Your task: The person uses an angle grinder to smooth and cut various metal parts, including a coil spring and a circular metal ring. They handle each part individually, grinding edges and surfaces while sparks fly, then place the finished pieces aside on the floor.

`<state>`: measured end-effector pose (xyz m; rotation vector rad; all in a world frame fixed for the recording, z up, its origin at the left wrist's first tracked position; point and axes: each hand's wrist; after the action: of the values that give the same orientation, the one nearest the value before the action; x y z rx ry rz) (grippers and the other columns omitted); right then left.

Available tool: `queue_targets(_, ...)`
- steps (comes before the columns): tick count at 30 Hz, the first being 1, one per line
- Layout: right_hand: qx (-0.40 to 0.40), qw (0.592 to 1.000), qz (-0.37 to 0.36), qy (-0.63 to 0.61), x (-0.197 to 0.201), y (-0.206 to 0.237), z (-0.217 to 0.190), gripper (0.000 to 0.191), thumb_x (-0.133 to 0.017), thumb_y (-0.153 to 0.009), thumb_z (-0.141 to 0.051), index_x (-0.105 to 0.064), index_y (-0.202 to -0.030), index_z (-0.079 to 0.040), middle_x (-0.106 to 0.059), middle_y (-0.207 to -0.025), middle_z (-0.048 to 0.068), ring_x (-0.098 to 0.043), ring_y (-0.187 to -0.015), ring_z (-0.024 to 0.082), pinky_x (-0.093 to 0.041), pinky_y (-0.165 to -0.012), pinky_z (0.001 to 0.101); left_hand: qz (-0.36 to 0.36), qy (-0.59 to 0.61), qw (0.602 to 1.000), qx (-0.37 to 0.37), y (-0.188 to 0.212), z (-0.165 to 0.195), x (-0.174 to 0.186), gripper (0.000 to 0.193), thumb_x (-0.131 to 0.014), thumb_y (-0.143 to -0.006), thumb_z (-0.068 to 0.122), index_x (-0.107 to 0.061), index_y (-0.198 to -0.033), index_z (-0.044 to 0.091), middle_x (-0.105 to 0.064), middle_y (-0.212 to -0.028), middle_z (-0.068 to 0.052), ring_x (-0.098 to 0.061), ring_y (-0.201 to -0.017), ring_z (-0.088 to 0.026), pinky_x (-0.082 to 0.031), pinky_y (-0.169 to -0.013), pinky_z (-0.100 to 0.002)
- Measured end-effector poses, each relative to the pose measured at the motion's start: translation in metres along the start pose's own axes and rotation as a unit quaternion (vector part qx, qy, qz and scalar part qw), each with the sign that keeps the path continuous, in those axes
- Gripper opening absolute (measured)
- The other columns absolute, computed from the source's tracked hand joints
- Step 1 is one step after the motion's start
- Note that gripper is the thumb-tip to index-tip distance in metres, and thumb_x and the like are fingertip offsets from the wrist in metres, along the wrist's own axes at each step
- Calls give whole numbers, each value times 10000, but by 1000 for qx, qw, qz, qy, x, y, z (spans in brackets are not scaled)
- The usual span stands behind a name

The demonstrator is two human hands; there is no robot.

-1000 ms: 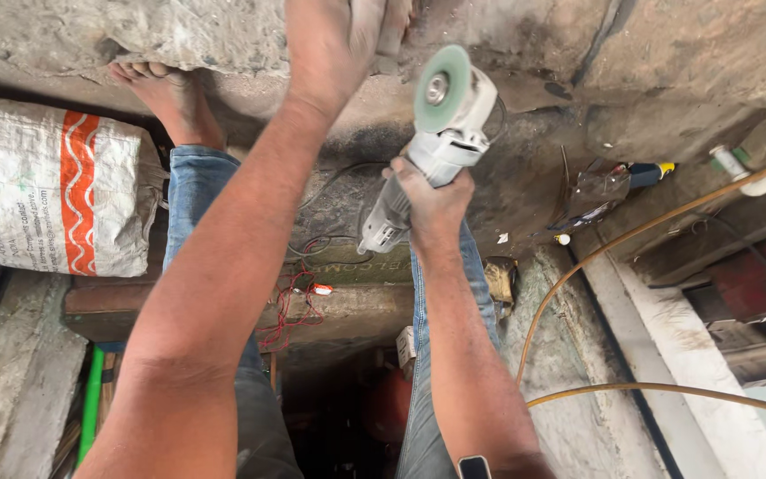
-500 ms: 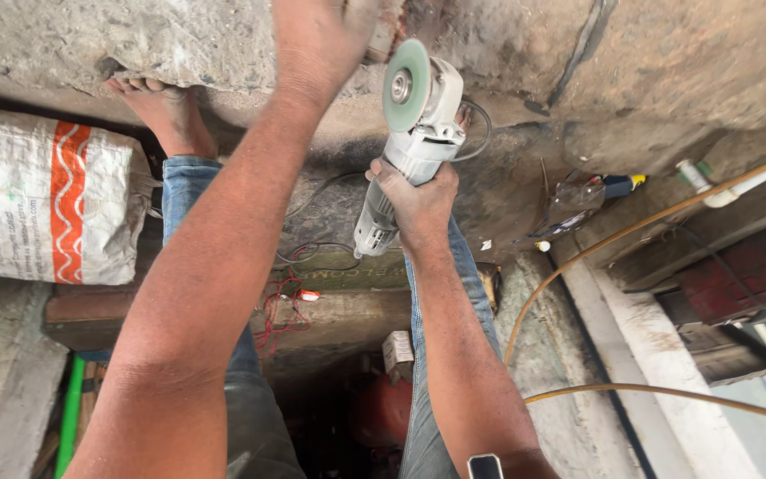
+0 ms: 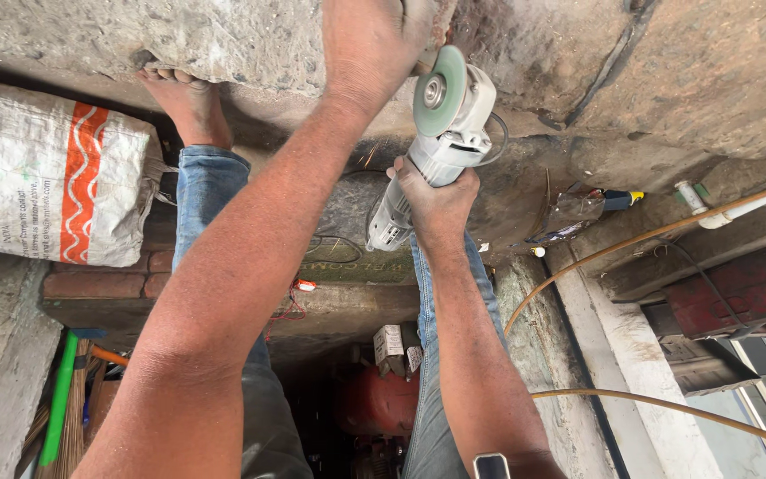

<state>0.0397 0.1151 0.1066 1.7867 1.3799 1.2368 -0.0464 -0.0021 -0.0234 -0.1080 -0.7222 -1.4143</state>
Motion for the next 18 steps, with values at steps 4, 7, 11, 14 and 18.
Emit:
queue_targets(4,0,999,14,46,-1,-4,2,328,-821,-764,-71,-666,-1022,59,-749,-917,116,-768,-791,191,-651,-754,340,-6,-2,1000,11,-1,5,3,375,-682,-948,206,-627,-608,56,-536,-448,-27,-561,-393,-200,-494,-452,-369)
queue_targets(7,11,995,21,100,0,-7,3,348,-843,-751,-115,-681,-1016,41,-760,-912,123,-769,-806,188,-650,-787,344,-3,10,1000,17,-2,8,4,411,-690,-966,218,-619,-591,66,-498,-421,-18,-528,-359,-169,-446,-384,-341)
queue_targets(11,12,993,38,110,-2,-10,6,381,-864,-732,-154,-682,-1013,28,-759,-924,120,-755,-828,187,-633,-806,351,0,22,999,36,-3,12,4,384,-662,-973,221,-637,-610,99,-508,-426,11,-524,-364,-125,-438,-379,-305)
queue_targets(14,4,993,41,106,-3,-11,8,432,-882,-724,-174,-658,-1038,19,-743,-954,109,-745,-869,185,-622,-831,357,8,23,1000,19,-5,12,3,359,-656,-988,228,-662,-650,106,-522,-430,18,-532,-364,-125,-441,-381,-305)
queue_targets(18,24,996,37,73,-5,-11,8,439,-894,-732,-187,-688,-1058,22,-757,-992,111,-735,-903,194,-597,-858,368,26,7,1000,2,-6,13,2,358,-673,-972,240,-659,-646,93,-529,-456,-7,-538,-384,-160,-432,-400,-333)
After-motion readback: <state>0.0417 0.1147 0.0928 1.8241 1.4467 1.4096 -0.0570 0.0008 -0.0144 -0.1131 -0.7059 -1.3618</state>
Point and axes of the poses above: each hand's wrist, its own y-axis away from the middle knuckle, its own x-axis out of the back of the hand, z = x × y
